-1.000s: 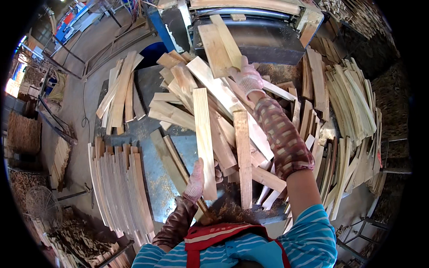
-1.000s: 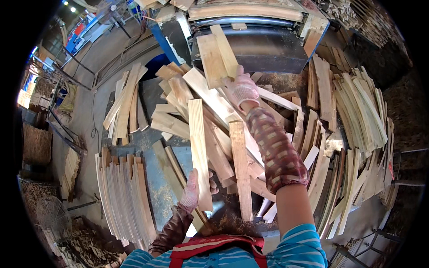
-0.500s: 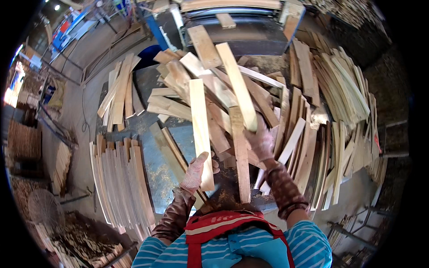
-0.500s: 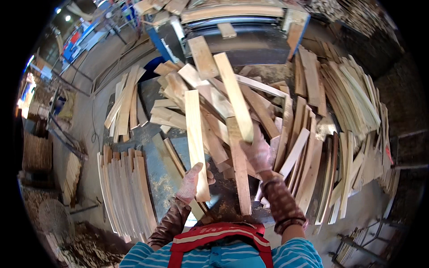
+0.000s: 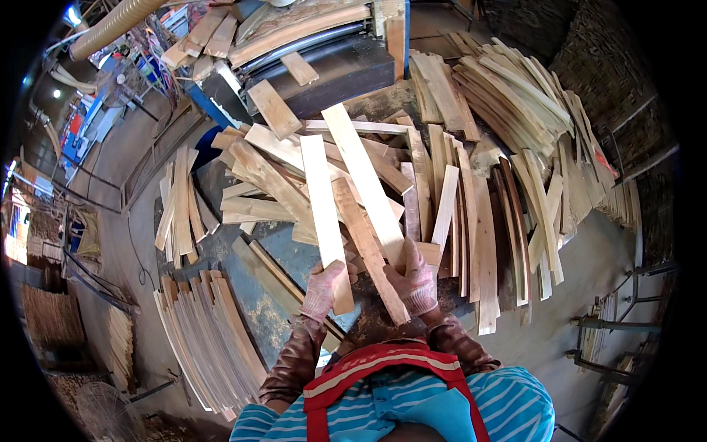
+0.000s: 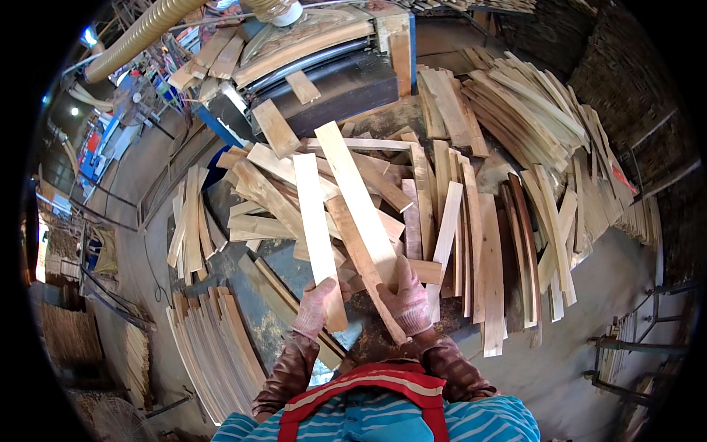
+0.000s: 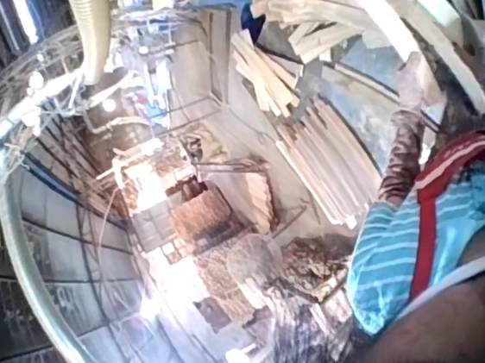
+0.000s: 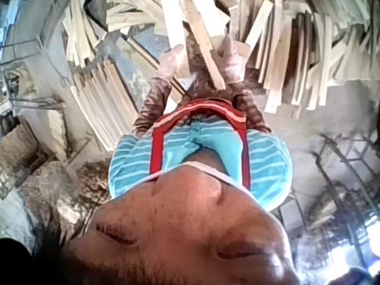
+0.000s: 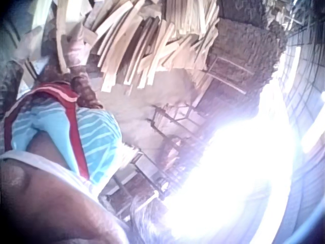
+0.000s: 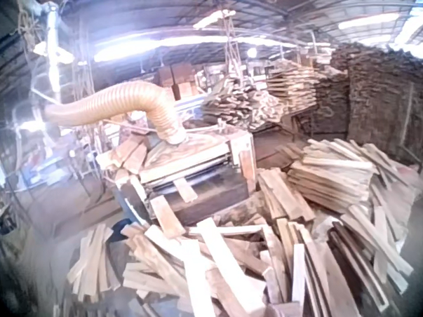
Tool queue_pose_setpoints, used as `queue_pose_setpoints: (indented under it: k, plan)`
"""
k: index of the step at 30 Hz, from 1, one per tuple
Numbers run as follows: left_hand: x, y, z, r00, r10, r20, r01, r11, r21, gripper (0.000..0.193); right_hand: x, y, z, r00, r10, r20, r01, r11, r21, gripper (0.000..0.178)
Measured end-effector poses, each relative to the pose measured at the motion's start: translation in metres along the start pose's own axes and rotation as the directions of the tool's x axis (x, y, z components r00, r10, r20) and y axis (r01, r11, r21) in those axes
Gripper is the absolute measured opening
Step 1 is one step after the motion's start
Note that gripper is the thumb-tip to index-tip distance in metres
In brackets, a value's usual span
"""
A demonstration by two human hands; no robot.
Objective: The person sorts through a large pile of wooden planks on a metal table, picking them up and arranging them into neat stacks. They then carry a stack of planks to a nearby metal rack and place them vertically between the rack's supports. The person returns to the table to continue sorting the remaining planks.
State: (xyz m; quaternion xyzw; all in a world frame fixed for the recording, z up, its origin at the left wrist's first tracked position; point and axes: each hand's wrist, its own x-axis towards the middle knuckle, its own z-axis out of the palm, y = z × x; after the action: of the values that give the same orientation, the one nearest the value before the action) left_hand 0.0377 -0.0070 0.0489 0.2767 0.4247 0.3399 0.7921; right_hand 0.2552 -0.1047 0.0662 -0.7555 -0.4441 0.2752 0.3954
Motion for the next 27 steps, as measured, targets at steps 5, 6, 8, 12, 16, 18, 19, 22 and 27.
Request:
queue_pose_setpoints:
  k: [5,6,8,12,16,18,19,22,27]
  plan:
    - [0.0,-0.008,0.051,0.991,0.13,-0.033,-0.122,0.975,0.186,0.054,-0.015,0.032,0.019,0.99,-0.138,-0.027,0.14,0.945,0.296,0.089]
    - [-0.002,-0.012,0.066,0.978,0.205,-0.046,-0.185,0.943,0.278,0.06,-0.019,-0.004,0.006,0.974,-0.057,0.22,-0.114,0.717,0.688,0.089]
    - [0.009,-0.039,0.073,0.985,0.163,0.06,-0.173,0.923,0.343,0.074,-0.024,-0.015,0.008,0.931,-0.101,0.351,-0.191,0.684,0.704,0.076]
    - [0.001,-0.045,0.07,0.961,0.158,0.228,-0.242,0.878,0.412,0.071,-0.019,0.021,-0.008,0.718,-0.108,0.687,-0.691,0.003,0.723,0.06]
    - [-0.004,-0.047,0.056,0.996,0.057,-0.068,-0.049,0.991,0.123,0.05,-0.015,0.048,-0.002,0.737,-0.234,0.634,-0.675,-0.239,0.698,0.064]
    - [-0.005,-0.053,0.042,0.988,0.012,-0.157,0.005,0.994,0.105,0.043,-0.017,0.051,-0.002,0.735,-0.266,0.623,-0.676,-0.35,0.648,0.066]
    - [-0.007,-0.054,0.037,0.986,0.012,-0.169,0.007,0.994,0.113,0.044,-0.018,0.052,-0.001,0.734,-0.283,0.618,-0.675,-0.404,0.617,0.066]
    - [-0.015,-0.052,0.024,0.983,0.012,-0.183,0.01,0.993,0.115,0.046,-0.017,0.054,0.001,0.724,-0.298,0.622,-0.677,-0.482,0.556,0.07]
    - [-0.022,-0.045,0.017,0.971,0.016,-0.239,0.005,0.996,0.089,0.043,-0.018,0.061,0.001,0.723,-0.261,0.639,-0.668,-0.498,0.552,0.073]
